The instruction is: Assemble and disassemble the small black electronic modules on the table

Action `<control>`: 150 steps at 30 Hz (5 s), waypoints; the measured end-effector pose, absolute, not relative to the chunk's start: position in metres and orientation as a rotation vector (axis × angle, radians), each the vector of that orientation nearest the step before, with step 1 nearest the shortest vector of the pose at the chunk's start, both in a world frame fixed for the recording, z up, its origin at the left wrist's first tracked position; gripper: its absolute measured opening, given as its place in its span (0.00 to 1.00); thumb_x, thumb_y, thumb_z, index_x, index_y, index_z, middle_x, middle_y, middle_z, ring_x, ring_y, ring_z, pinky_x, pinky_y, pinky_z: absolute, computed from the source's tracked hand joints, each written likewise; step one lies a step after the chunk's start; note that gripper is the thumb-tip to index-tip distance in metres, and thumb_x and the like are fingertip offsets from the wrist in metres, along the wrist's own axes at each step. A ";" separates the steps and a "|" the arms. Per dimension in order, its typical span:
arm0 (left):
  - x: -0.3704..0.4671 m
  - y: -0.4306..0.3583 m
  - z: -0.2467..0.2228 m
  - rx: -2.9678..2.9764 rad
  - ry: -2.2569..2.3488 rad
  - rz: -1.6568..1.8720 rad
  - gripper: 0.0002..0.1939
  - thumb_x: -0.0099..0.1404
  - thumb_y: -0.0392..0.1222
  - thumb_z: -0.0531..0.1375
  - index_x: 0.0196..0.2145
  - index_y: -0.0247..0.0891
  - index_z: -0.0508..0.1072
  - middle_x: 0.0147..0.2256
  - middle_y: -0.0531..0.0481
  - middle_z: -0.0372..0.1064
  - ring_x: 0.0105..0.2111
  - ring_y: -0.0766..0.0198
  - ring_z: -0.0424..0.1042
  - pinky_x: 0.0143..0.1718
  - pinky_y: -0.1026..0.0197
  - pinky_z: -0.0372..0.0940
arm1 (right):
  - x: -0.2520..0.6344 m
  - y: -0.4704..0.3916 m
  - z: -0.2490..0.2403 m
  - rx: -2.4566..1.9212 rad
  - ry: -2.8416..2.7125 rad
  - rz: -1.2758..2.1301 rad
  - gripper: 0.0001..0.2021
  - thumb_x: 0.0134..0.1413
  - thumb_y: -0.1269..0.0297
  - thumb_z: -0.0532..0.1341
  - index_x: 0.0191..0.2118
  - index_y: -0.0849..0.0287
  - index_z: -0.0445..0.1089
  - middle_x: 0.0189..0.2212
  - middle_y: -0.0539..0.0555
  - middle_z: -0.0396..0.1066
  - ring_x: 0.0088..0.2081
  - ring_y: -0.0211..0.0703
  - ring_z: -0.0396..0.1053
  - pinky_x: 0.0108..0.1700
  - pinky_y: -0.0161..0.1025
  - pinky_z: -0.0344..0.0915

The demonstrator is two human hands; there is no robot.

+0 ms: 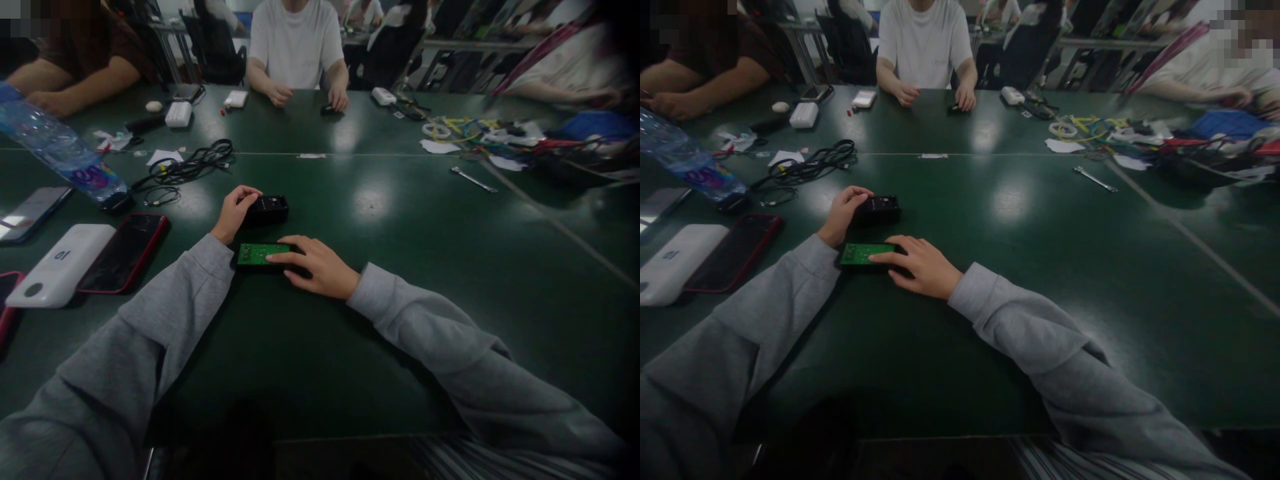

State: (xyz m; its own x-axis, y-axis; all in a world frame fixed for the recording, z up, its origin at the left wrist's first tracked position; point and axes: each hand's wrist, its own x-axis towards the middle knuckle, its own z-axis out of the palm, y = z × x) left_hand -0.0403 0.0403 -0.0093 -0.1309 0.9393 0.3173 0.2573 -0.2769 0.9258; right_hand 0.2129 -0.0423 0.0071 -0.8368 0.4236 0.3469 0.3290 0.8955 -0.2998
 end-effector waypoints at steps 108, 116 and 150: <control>-0.003 0.000 0.011 1.893 1.056 0.634 0.19 0.64 0.56 0.62 0.33 0.35 0.76 0.31 0.48 0.74 0.30 0.66 0.71 0.33 0.62 0.66 | 0.277 0.046 -0.034 -1.310 -2.047 0.097 0.29 0.56 0.56 0.60 0.60 0.65 0.57 0.55 0.69 0.64 0.57 0.64 0.63 0.59 0.63 0.63; -0.004 0.001 0.009 1.916 1.061 0.653 0.20 0.65 0.57 0.61 0.34 0.35 0.77 0.32 0.48 0.74 0.31 0.65 0.72 0.35 0.61 0.67 | 0.277 0.044 -0.032 -1.296 -2.047 0.083 0.29 0.57 0.57 0.61 0.61 0.63 0.57 0.54 0.68 0.64 0.57 0.64 0.63 0.59 0.64 0.63; -0.004 0.001 0.006 1.902 1.053 0.707 0.18 0.65 0.55 0.62 0.35 0.35 0.77 0.33 0.48 0.76 0.34 0.65 0.74 0.36 0.62 0.68 | 0.270 0.030 -0.013 -1.037 -2.362 0.265 0.31 0.61 0.53 0.62 0.67 0.50 0.54 0.55 0.61 0.64 0.55 0.60 0.65 0.55 0.58 0.66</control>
